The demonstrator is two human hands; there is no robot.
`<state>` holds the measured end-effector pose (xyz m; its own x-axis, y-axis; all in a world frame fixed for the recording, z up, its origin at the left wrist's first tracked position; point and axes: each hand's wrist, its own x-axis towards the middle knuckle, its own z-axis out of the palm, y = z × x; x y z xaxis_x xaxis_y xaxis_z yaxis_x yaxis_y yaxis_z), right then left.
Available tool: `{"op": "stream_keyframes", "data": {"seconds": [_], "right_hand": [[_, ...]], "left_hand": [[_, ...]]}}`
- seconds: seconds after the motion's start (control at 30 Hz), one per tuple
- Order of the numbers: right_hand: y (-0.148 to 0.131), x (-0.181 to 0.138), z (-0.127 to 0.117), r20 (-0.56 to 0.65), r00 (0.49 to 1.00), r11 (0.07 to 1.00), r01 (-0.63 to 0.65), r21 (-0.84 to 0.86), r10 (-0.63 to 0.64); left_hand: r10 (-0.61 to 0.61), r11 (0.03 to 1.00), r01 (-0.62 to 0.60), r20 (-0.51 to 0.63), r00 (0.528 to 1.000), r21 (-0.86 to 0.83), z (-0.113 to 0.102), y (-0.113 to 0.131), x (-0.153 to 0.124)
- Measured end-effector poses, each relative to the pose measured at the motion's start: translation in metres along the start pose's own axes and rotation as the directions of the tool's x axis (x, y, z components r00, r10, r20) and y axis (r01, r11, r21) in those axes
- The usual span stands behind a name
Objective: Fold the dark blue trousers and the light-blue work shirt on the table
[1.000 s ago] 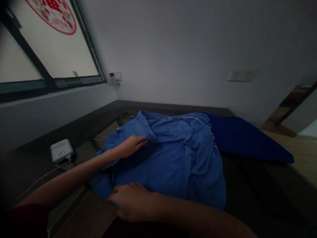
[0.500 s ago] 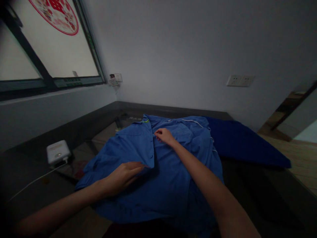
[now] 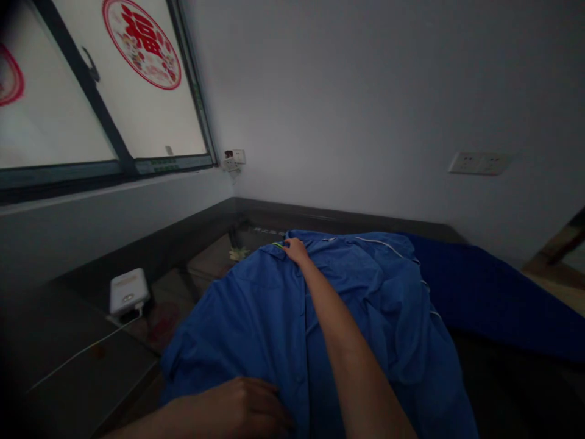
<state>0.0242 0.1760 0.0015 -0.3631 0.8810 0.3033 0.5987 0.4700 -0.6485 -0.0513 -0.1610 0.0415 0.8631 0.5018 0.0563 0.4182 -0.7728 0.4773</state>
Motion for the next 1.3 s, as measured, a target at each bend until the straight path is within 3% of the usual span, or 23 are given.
{"op": "stream_keyframes", "data": {"seconds": [0.13,0.23,0.37,0.47,0.57,0.7,0.77,0.83,0.9,0.97,1.03,1.1,1.2,1.3], "right_hand": [[0.004,0.005,-0.001,-0.054,0.999,1.0,0.005,-0.006,-0.006],[0.007,0.009,-0.02,-0.145,0.989,1.0,0.007,0.002,-0.007],[0.017,0.005,-0.056,-0.277,0.961,1.0,0.018,0.009,-0.015],[0.032,-0.01,-0.069,-0.346,0.938,1.0,0.002,0.006,0.001],[0.05,-0.032,-0.066,-0.327,0.944,0.998,-0.058,-0.013,0.05],[0.065,-0.055,-0.057,-0.245,0.962,0.986,-0.142,-0.084,0.118],[0.064,-0.061,-0.056,-0.229,0.967,0.981,-0.145,-0.13,0.113],[0.057,-0.064,-0.056,-0.231,0.969,0.976,-0.13,-0.172,0.088],[0.045,-0.067,-0.054,-0.23,0.971,0.973,-0.109,-0.203,0.06],[0.034,-0.073,-0.047,-0.19,0.982,0.964,-0.073,-0.254,0.024],[0.027,-0.081,-0.038,-0.106,0.994,0.943,-0.032,-0.332,-0.004],[0.025,-0.089,-0.028,-0.014,1.0,0.91,-0.012,-0.413,0.006],[0.029,-0.098,-0.017,0.047,0.998,0.883,-0.022,-0.468,0.05],[0.034,-0.1,-0.013,0.046,0.997,0.869,-0.03,-0.494,0.061]], "left_hand": [[0.015,0.995,-0.011,0.031,0.999,-0.103,0.006,-0.01,0.005],[0.023,0.99,-0.019,0.028,0.999,-0.138,0.004,-0.013,0.004],[0.06,0.975,-0.063,-0.022,0.998,-0.213,-0.014,0.0,-0.005],[0.058,0.957,-0.071,-0.056,0.997,-0.283,-0.029,0.015,-0.014],[0.061,0.938,-0.067,-0.028,0.998,-0.341,-0.024,0.026,-0.02],[0.098,0.919,-0.046,0.114,0.989,-0.392,-0.008,0.024,-0.019],[0.037,0.917,0.009,0.108,0.993,-0.398,-0.017,0.011,-0.018],[-0.148,0.925,0.128,-0.029,0.989,-0.357,-0.04,-0.016,-0.018],[-0.378,0.91,0.304,-0.263,0.888,-0.281,-0.071,-0.06,-0.021],[-0.517,0.85,0.497,-0.463,0.72,-0.176,-0.098,-0.116,-0.026],[-0.589,0.735,0.671,-0.579,0.564,-0.094,-0.115,-0.172,-0.03],[-0.675,0.636,0.757,-0.58,0.455,-0.146,-0.12,-0.216,-0.031],[-0.729,0.606,0.768,-0.532,0.431,-0.208,-0.115,-0.251,-0.021],[-0.769,0.586,0.761,-0.488,0.414,-0.277,-0.108,-0.264,-0.003]]}}
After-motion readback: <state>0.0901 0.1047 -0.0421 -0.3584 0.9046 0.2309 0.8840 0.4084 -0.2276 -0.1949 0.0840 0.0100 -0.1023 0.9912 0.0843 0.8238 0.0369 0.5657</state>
